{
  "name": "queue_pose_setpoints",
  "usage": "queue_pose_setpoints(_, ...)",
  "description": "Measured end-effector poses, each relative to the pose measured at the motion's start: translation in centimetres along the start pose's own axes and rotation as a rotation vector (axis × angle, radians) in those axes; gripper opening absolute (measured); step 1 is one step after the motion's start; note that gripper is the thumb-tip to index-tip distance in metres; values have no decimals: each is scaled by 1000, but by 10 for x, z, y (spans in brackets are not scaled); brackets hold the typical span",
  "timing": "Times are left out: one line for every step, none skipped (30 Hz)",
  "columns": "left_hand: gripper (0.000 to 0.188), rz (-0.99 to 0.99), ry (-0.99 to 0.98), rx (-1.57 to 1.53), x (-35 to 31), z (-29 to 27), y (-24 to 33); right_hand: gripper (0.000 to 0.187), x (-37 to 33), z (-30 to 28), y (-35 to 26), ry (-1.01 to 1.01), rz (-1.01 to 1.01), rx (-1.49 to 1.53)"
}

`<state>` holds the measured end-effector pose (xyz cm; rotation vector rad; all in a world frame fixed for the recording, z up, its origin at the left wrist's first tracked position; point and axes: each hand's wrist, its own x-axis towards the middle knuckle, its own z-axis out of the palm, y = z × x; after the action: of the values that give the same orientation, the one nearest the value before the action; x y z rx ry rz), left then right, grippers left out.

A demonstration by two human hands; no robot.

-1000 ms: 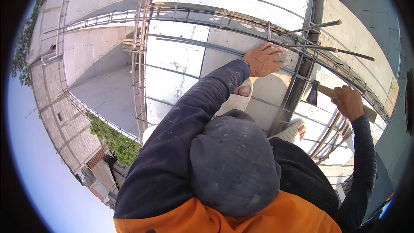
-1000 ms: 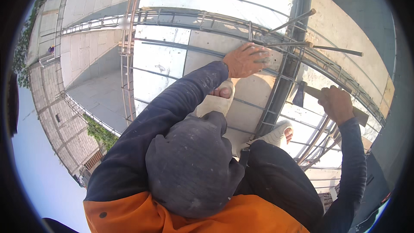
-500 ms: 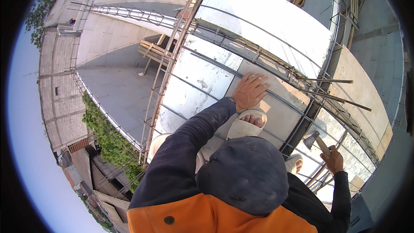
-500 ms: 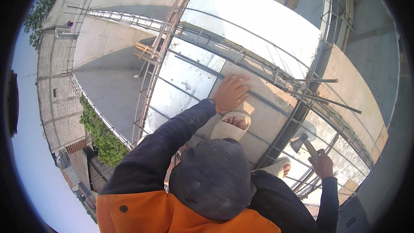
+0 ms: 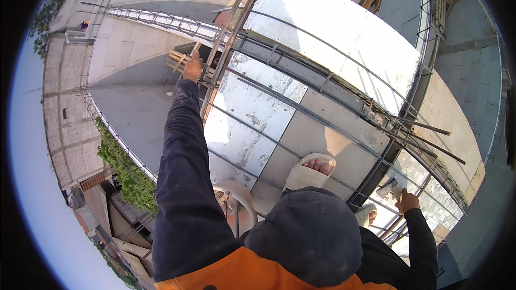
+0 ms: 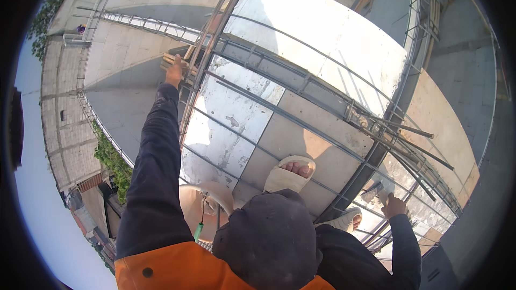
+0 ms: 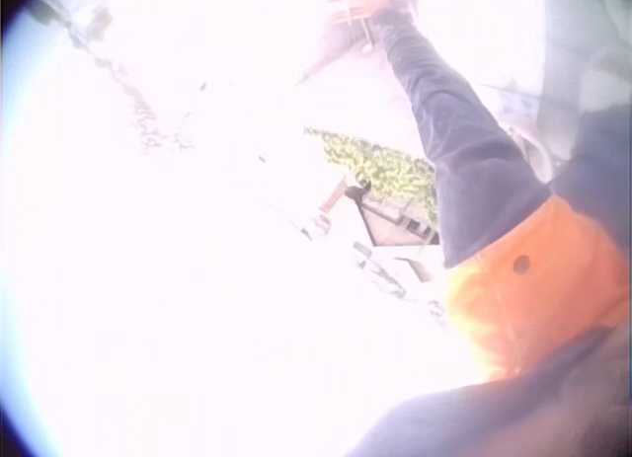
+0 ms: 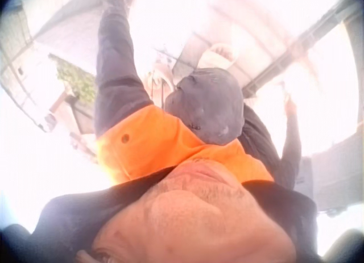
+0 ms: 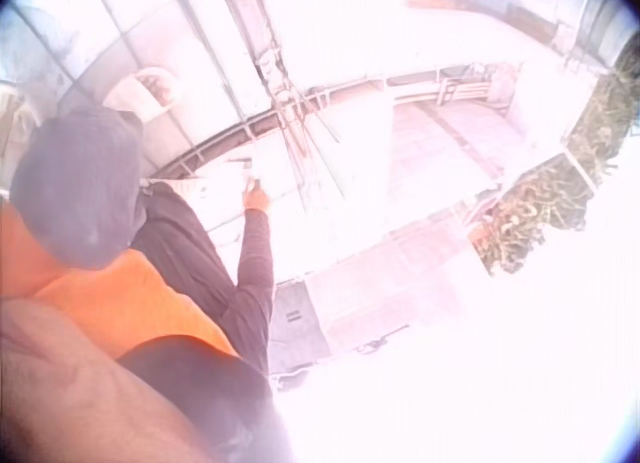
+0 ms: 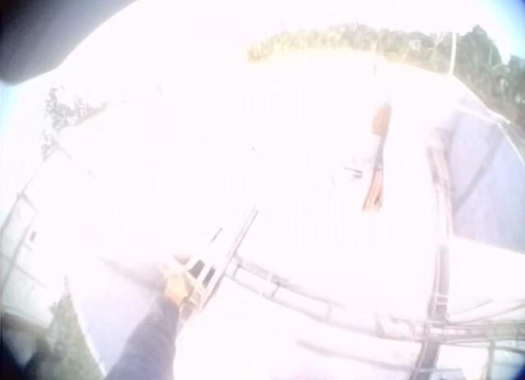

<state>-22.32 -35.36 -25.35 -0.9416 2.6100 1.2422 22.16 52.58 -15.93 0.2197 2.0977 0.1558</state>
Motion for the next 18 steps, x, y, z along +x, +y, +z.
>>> queue_pose_setpoints(79, -84, -103, -33, -1, 10, 9, 58, -1, 0, 2, -28, 25, -39)
queue_pose_setpoints(86, -166, -206, -63, -3, 18, 22, 57, -2, -1, 2, -58, 47, -75)
queue_pose_setpoints(93, -249, -308, -90, -6, 25, 36, 55, -4, -1, 1, -72, 66, -95)
queue_pose_setpoints(93, -209, -243, -32, -7, 27, 39, 53, -1, -3, -1, -88, 69, -117)
queue_pose_setpoints(92, -171, -178, 29, -8, 30, 43, 51, 0, -4, -2, -103, 72, -140)
queue_pose_setpoints(87, -137, -114, 59, -2, 28, 40, 50, 4, -7, -6, -118, 66, -155)
queue_pose_setpoints(82, -160, -108, 63, 3, 24, 36, 49, 7, -9, -11, -132, 60, -169)
queue_pose_setpoints(77, -182, -105, 69, 7, 20, 31, 48, 10, -12, -14, -145, 54, -185)
queue_pose_setpoints(72, -204, -105, 71, 11, 20, 28, 47, 14, -14, -13, -150, 51, -184)
queue_pose_setpoints(70, -284, -205, -47, -6, 43, 58, 46, 3, -12, -10, -163, 97, -172)
queue_pose_setpoints(69, -374, -270, -150, -20, 42, 75, 45, 1, -11, -12, -170, 104, -162)
queue_pose_setpoints(60, -386, -297, -163, -8, 23, 51, 50, 14, -8, -14, -168, 70, -167)
queue_pose_setpoints(57, -364, -312, -211, -13, 24, 56, 55, 18, 0, -6, -165, 81, -168)
queue_pose_setpoints(54, -342, -327, -260, -19, 27, 62, 60, 22, 8, 3, -162, 92, -170)
queue_pose_setpoints(52, -322, -332, -297, -26, 24, 70, 60, 25, 8, 1, -169, 89, -180)
queue_pose_setpoints(47, -285, -319, -312, -30, 23, 73, 60, 28, 8, 1, -176, 87, -190)
queue_pose_setpoints(47, -285, -309, -306, -32, 24, 74, 61, 30, 9, 0, -183, 86, -200)
queue_pose_setpoints(47, -286, -296, -302, -34, 23, 75, 61, 32, 8, -1, -192, 81, -211)
